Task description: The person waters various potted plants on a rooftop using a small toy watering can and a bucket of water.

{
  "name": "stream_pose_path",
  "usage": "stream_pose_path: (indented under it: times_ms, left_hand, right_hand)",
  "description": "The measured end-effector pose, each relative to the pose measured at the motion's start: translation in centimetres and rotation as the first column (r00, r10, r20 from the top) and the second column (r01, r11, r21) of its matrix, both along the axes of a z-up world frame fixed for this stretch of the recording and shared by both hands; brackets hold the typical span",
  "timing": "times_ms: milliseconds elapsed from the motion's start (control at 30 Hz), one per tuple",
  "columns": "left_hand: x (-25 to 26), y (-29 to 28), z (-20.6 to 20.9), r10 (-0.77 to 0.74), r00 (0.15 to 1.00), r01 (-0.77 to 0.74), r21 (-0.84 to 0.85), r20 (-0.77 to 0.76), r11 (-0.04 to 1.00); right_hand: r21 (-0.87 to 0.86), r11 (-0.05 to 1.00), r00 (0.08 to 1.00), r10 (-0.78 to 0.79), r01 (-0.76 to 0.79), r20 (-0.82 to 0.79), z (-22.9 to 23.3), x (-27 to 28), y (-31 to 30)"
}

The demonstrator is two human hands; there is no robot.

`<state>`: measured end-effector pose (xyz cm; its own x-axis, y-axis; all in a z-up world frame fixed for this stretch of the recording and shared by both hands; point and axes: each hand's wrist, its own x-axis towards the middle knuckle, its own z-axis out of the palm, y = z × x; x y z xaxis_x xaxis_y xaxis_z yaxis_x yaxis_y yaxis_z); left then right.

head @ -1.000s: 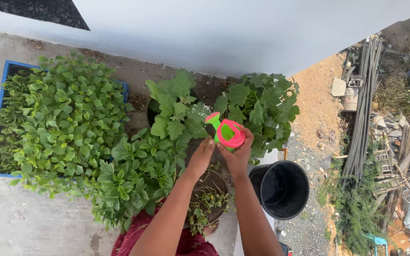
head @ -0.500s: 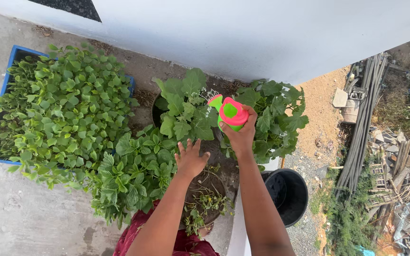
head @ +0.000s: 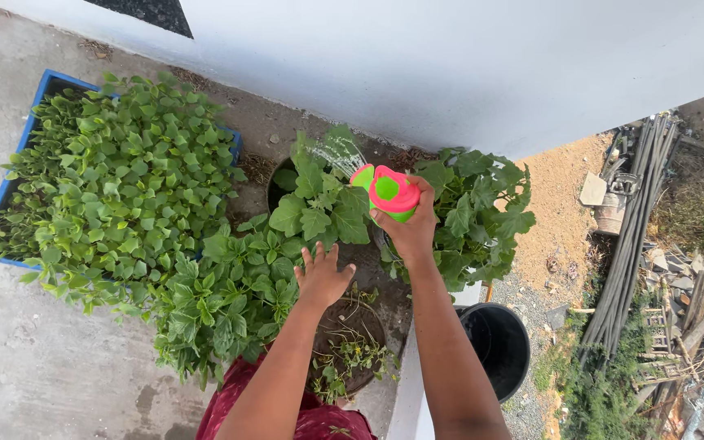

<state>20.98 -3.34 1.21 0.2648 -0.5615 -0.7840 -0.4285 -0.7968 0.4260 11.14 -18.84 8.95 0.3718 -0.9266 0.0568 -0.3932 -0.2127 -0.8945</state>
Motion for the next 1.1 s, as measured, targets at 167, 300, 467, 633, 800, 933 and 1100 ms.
stream_pose_path:
  times_ms: [167,300,467,633,800,933,1100]
  left_hand:
    - [-0.9,0.7,0.2,0.065,0.998,-0.064,-0.025,0.017,0.998]
    - [-2.4,1.7,0.9,0.149,0.989,-0.148,-0.036,0.016,0.988]
    - [-4.0,2.8,1.5,0.201,0.979,-0.199,-0.067,0.032,0.978]
    - [-5.0,4.4,1.4,0.237,0.969,-0.227,-0.133,0.065,0.965]
    - [-6.2,4.5,1.1,0.158,0.987,-0.158,-0.077,-0.003,0.984]
    - [-4.5,4.5,1.8,0.070,0.997,-0.069,-0.076,0.011,0.995]
    - [-0.2,5.1,2.7,0.026,0.997,-0.018,-0.099,0.079,0.995]
  right_hand:
    - [0.013,0.996,0.996,0.083,-0.083,-0.006,0.3,-0.8,1.1]
    - [-0.014,0.988,0.985,0.154,-0.155,-0.079,1.3,-2.5,1.5]
    - [0.000,0.976,0.966,0.216,-0.218,-0.143,2.6,-4.4,0.4]
    - [-0.014,0.970,0.952,0.236,-0.243,-0.193,3.9,-5.9,-0.2]
    - [0.027,0.971,0.941,0.238,-0.239,-0.240,5.4,-6.0,0.2]
    - [0.040,0.975,0.928,0.221,-0.220,-0.301,6.1,-5.0,0.5]
    - [-0.015,0.981,0.944,0.183,-0.194,-0.274,6.6,-2.2,0.2]
